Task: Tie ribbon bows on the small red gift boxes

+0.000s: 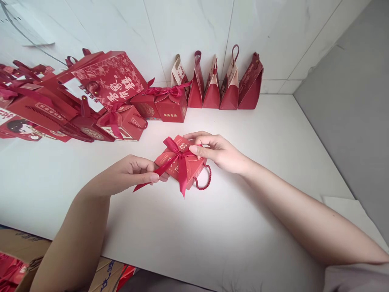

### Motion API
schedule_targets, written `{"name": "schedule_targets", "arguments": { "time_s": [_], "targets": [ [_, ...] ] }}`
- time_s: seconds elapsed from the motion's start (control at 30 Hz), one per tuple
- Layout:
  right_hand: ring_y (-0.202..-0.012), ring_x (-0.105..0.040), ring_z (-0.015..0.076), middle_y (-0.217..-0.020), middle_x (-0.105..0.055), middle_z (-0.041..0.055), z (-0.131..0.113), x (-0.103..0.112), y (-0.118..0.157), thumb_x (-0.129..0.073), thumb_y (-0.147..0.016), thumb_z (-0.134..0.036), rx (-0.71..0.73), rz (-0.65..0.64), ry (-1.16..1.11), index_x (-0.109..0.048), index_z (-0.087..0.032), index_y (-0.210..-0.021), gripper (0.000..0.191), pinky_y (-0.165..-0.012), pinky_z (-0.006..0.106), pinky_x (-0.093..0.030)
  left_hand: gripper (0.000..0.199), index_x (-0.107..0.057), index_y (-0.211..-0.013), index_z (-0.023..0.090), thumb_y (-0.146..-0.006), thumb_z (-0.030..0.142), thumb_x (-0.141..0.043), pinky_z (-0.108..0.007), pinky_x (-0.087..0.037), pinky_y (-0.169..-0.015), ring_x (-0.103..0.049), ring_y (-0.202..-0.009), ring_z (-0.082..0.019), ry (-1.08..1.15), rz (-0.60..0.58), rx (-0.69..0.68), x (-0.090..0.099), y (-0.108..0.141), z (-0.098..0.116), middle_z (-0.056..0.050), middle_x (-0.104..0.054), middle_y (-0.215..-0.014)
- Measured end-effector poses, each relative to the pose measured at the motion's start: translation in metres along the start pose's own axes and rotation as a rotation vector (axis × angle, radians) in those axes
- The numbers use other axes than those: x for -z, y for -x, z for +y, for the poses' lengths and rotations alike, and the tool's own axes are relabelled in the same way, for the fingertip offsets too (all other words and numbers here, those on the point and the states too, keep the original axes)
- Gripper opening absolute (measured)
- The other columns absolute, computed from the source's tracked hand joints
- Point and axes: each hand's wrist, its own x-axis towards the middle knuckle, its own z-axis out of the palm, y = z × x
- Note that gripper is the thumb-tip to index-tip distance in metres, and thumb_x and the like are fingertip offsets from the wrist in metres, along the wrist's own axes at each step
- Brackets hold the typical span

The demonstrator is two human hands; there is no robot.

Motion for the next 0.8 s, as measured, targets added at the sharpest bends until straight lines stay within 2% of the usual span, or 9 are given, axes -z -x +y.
{"name": "schedule_targets", "arguments": {
  "time_s": [0.2, 0.47, 0.53, 0.7, 0.8],
  "targets": [
    [-0.126, -0.054, 0.0279, -0.14, -0.055, 0.0066, 0.0035, 0.0067, -0.0006, -0.062, -0.092, -0.045, -0.031, -0.057, -0.02, -0.071, -0.021, -0.079, 0.028, -0.102, 0.043, -0.044, 0.037, -0.053, -0.06, 0.017, -0.082, 0.044, -0.065, -0.022, -0.04, -0.056, -0.068, -0.08, -0.023, -0.013, -0.028, -0.015, 0.0024, -0.001, -0.0017, -0.001, -0.056, -0.058],
    [-0.13, -0.05, 0.0287, -0.143, -0.053, 0.0063, 0.0031, 0.0089, -0.0001, -0.064, -0.091, -0.045, -0.079, -0.068, -0.088, -0.073, -0.022, -0.081, 0.027, -0.105, 0.045, -0.043, 0.035, -0.056, -0.062, 0.017, -0.08, 0.045, -0.068, -0.024, -0.041, -0.054, -0.069, -0.086, -0.026, 0.025, -0.053, -0.025, 0.0049, -0.0037, -0.0063, -0.004, -0.064, -0.065],
    [-0.132, -0.049, 0.029, -0.143, -0.053, 0.0055, 0.0023, 0.0096, 0.0001, -0.064, -0.091, -0.045, -0.086, -0.072, -0.095, -0.074, -0.022, -0.081, 0.027, -0.107, 0.046, -0.041, 0.034, -0.057, -0.064, 0.017, -0.08, 0.044, -0.07, -0.025, -0.043, -0.057, -0.07, -0.091, -0.028, 0.057, -0.077, -0.022, 0.0061, -0.0041, -0.0077, -0.005, -0.066, -0.068],
    [-0.129, -0.052, 0.0294, -0.143, -0.054, 0.004, 0.0018, 0.0089, 0.0, -0.063, -0.091, -0.046, -0.111, -0.071, -0.18, -0.074, -0.022, -0.076, 0.03, -0.106, 0.046, -0.042, 0.03, -0.057, -0.067, 0.016, -0.087, 0.037, -0.066, -0.025, -0.047, -0.068, -0.07, -0.103, -0.026, 0.153, -0.142, -0.02, 0.008, -0.0044, -0.0089, -0.008, -0.075, -0.093],
    [-0.129, -0.052, 0.0286, -0.143, -0.054, 0.0034, 0.0013, 0.0079, 0.0, -0.063, -0.091, -0.043, -0.118, -0.073, -0.201, -0.071, -0.022, -0.072, 0.03, -0.105, 0.044, -0.042, 0.029, -0.058, -0.068, 0.016, -0.088, 0.034, -0.066, -0.026, -0.047, -0.074, -0.069, -0.104, -0.026, 0.193, -0.163, -0.031, 0.0084, -0.0051, -0.0097, -0.007, -0.074, -0.086]
  ]
}}
